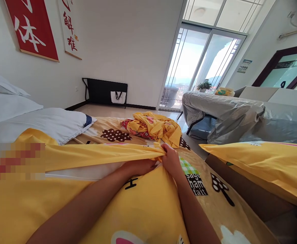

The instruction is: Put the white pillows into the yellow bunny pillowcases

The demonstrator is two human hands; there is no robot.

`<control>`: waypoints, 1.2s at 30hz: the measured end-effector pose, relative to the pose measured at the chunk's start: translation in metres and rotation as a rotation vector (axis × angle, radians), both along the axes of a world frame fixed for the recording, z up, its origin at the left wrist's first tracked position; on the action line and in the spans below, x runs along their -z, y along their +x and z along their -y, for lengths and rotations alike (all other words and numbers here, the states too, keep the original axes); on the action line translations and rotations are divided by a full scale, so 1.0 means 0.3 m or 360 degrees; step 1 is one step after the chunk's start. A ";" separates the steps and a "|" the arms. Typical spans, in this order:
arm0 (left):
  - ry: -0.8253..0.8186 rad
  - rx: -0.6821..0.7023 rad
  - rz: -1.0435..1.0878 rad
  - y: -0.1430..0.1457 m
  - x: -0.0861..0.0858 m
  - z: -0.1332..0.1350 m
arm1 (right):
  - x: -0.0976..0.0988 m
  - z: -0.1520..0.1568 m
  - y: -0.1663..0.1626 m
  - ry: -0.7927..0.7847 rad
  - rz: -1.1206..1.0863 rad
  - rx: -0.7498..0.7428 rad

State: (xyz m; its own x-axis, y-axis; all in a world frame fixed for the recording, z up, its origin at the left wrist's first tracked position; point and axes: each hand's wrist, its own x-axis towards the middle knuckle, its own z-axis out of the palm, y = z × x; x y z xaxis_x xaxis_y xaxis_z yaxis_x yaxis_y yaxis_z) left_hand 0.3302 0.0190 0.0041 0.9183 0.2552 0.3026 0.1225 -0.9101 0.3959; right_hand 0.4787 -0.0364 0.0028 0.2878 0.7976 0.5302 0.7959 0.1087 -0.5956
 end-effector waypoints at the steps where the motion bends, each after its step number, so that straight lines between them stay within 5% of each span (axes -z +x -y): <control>1: 0.0029 -0.0019 0.0057 -0.005 -0.004 0.007 | 0.001 0.000 -0.001 -0.0010 -0.0021 -0.0016; 10: 0.0120 -0.0408 0.0134 -0.055 -0.019 0.049 | -0.020 0.017 0.011 -0.0040 -0.0159 -0.0290; 24: 0.0020 -0.0332 0.0228 -0.046 0.010 0.050 | -0.010 0.019 -0.013 0.0078 0.0054 -0.0013; 30: -0.0076 -0.0360 0.0240 -0.025 0.014 0.045 | -0.019 0.018 -0.002 -0.0007 -0.0058 -0.0260; 36: -0.0276 -0.0401 0.0291 -0.024 0.009 0.050 | -0.014 0.013 0.009 -0.0028 -0.0139 -0.0180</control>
